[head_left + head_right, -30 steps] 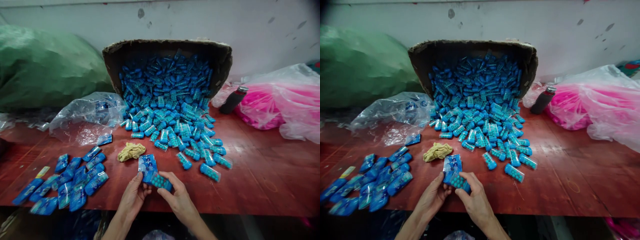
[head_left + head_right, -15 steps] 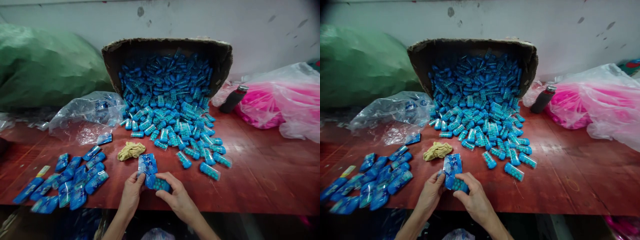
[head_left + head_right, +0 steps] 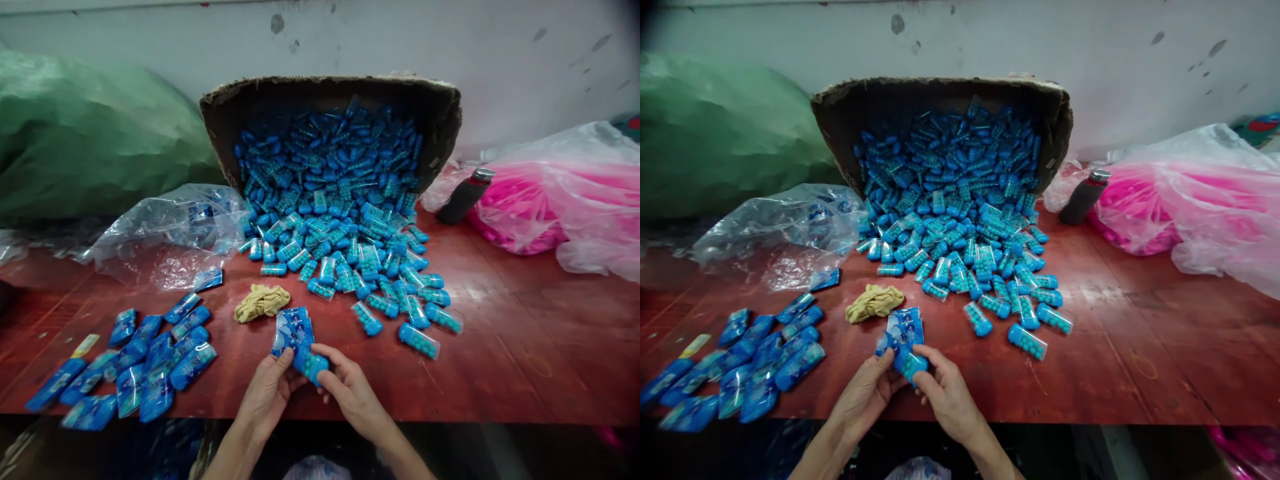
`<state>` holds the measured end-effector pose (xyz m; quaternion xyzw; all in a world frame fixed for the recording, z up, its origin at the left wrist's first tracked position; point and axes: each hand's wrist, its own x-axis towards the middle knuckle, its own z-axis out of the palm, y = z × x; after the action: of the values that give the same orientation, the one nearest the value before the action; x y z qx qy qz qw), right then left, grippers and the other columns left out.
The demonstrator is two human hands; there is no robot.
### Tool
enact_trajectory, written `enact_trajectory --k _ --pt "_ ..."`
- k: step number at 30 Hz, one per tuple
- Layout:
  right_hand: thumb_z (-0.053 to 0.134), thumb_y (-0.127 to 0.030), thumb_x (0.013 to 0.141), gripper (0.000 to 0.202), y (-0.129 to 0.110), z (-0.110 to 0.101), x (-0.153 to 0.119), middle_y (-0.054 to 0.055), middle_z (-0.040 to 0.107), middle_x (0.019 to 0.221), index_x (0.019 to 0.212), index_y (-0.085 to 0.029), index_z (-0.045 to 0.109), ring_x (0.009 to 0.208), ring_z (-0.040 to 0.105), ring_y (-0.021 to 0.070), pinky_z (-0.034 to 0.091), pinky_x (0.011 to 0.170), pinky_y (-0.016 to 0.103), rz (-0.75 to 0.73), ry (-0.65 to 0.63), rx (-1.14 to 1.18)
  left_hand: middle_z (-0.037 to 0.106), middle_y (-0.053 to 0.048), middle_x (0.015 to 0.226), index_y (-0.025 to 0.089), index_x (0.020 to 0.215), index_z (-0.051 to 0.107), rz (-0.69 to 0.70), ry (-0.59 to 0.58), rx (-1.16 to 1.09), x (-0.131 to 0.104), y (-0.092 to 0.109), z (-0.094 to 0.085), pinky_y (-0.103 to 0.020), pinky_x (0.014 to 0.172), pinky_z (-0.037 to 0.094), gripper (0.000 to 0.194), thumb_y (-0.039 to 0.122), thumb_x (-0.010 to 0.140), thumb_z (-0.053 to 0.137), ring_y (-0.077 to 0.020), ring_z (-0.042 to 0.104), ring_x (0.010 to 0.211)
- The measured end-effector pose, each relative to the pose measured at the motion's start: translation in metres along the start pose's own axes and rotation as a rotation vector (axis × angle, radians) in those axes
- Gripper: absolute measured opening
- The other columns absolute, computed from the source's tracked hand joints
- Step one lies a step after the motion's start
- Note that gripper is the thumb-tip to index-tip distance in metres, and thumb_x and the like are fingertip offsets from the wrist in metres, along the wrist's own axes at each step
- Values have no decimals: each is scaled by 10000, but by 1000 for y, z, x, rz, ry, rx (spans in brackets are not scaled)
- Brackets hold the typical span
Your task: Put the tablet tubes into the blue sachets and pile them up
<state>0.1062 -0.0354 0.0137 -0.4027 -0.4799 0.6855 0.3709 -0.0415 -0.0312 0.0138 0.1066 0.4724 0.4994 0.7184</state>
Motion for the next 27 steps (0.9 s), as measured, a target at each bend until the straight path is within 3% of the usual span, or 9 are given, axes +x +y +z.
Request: enact_trajectory --k 2,6,11,15,20,23,27 --pt "579 -260 749 330 7 1 3 -33 532 650 1070 -189 551 527 469 88 408 471 193 7 77 86 697 -31 680 129 738 623 -3 -1 -28 -1 0 4 -257 620 503 118 239 702 650 -137 633 623" --pt "609 -246 725 268 18 6 6 -4 584 729 983 -180 579 548 485 96 433 485 206 -86 266 -5 696 -20 703 143 756 615 -30 -38 -82 -4 -2 14 -258 638 495 89 224 722 630 -133 633 649" --pt "570 -209 771 187 7 5 0 14 604 785 955 -202 607 659 553 135 469 586 241 -218 312 -253 694 -17 714 153 798 616 13 -3 -34 -8 6 19 -246 646 483 141 238 695 659 -132 632 658" --pt "645 -223 744 241 -8 0 -2 9 610 845 983 -245 620 789 559 157 451 752 275 -365 177 -361 684 -19 660 143 752 623 -32 -80 22 -8 11 13 -216 575 463 101 217 693 660 -119 616 594" --pt "768 -332 592 710 -10 -6 5 34 466 1207 1231 -311 461 1091 472 217 375 944 334 -284 -4 -171 688 -28 680 154 831 648 -155 -218 -29 -6 5 0 -231 569 457 162 244 696 654 -134 621 603" --pt "767 -367 576 781 -7 -7 6 38 450 1243 1272 -321 416 1080 488 232 416 904 344 -188 -135 -48 702 -76 728 132 850 657 -183 -280 -29 -6 1 -1 -249 589 459 214 279 694 650 -178 644 672" --pt "774 -361 558 749 -6 -8 4 26 446 1241 1237 -340 461 1042 513 232 457 844 331 -153 -166 -1 711 -91 744 133 870 657 -203 -301 -23 -9 0 0 -260 618 468 226 251 676 665 -199 656 705"
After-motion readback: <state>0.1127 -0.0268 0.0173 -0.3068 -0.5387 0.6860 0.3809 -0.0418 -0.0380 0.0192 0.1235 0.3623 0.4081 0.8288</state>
